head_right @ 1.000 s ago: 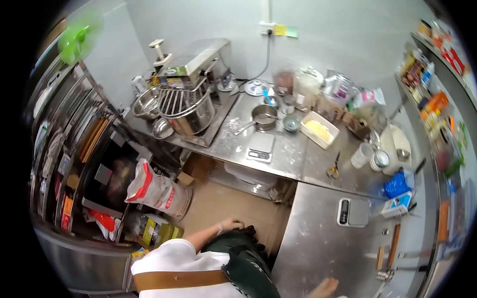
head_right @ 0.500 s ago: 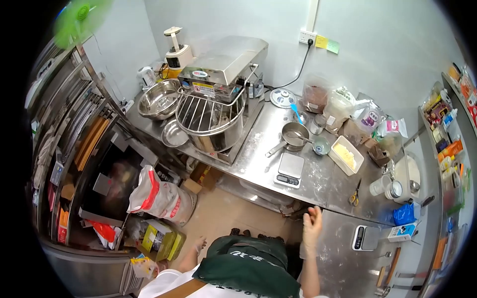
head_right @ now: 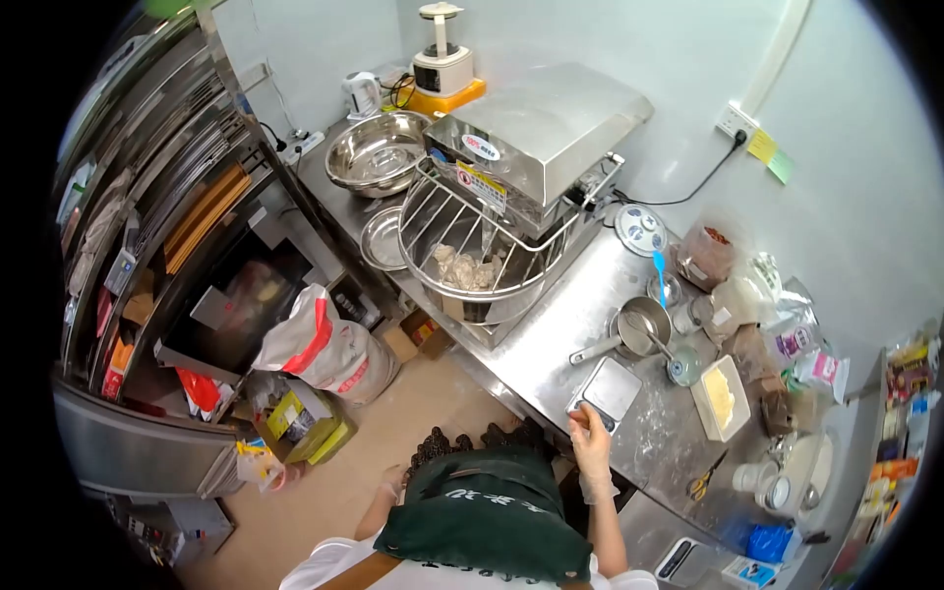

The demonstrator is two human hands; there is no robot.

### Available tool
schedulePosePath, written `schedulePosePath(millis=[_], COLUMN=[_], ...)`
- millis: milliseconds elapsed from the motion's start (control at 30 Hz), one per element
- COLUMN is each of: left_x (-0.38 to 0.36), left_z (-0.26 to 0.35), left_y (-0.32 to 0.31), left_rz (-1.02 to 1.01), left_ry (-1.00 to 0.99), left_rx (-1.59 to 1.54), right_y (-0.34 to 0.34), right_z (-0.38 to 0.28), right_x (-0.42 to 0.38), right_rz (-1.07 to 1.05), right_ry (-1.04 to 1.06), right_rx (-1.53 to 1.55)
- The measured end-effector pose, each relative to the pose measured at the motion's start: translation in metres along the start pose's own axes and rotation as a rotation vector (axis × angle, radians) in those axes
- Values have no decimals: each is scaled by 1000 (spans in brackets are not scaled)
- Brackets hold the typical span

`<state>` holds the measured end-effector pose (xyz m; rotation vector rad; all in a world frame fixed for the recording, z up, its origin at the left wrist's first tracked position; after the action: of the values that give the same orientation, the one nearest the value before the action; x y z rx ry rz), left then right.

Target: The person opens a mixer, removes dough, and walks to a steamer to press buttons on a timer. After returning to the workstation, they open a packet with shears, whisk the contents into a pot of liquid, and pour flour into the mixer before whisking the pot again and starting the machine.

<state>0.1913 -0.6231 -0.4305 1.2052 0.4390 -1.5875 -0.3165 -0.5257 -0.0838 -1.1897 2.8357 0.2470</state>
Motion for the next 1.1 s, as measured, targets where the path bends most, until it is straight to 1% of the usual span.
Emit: schedulePosePath(millis=[33, 133, 167, 233, 267, 367, 400, 433, 500, 533, 600, 633, 733, 767, 800, 833, 867, 900, 933, 967, 1033, 1100], left_x=[-1, 1, 0, -19, -23, -11, -8, -8, -15, -18, -19, -17, -23, -23, -22, -21, -19, -16, -9, -4, 4, 6], left_z=[4, 24, 25, 46, 47, 52, 52, 48, 41, 37, 32, 28, 33, 38, 42, 47, 53, 61, 65, 71, 83, 90], left_y=[-8, -24, -29, -38, -42, -55, -57, -58, -59, -59, -47, -41, -31, -29, -26, -22, -20, -18, -18, -17, -16, -17], left_rz=[-5, 42, 76, 144, 150, 173, 189, 203, 231, 245, 292, 314, 313, 309, 307, 306, 307, 308, 308, 310, 316, 305], left_ry=[-13, -101, -95, -81, -79, -83, -87, -90, -9, 28, 35, 36, 89, 82, 75, 67, 53, 39, 25, -4, -58, -85], left_rx=[-31, -71, -82, -100, -104, -77, -44, -10, -91, -132, -108, -95, -79, -76, -73, -71, -68, -65, -62, -52, -35, -89], right_y=[-2, -15, -19, -28, -33, -44, -47, -47, -49, -44, -31, -23, -15, -20, -23, -36, -51, -66, -86, -103, -142, -170], right_z=[-1, -4, -6, -7, -12, -16, -13, -10, -11, -17, -40, -59, -185, -225, -248, -288, -322, -348, -372, -382, -403, -405], right_x=[16, 56, 68, 88, 96, 112, 115, 117, 121, 128, 150, 166, 206, 214, 228, 228, 228, 231, 234, 248, 262, 282], right_rz=[-31, -147, -186, -262, -308, -423, -446, -457, -476, -425, -320, -217, -35, -10, 31, 11, 47, 31, -12, -58, -133, -171], right_ry=[11, -65, -57, -41, 5, 78, 84, 76, 58, 31, -22, 14, 326, 479, 604, 743, 817, 947, 1024, 1005, 1028, 1006], right_rx=[-22, 15, -12, -62, -118, -210, -191, -191, -192, -171, -127, 71, -50, -52, -35, -16, -45, -78, -98, -97, -297, -429])
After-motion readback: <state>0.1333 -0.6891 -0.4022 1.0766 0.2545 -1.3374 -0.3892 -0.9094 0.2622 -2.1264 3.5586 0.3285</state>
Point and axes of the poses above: each hand's wrist, its own x-axis towards the middle knuckle, its own y-axis out of the back of the hand, z = x × y, the point moved 10 cm from there along x, towards the middle knuckle, and after that the axes turned 12 degrees about x, right-handed, at the moved point
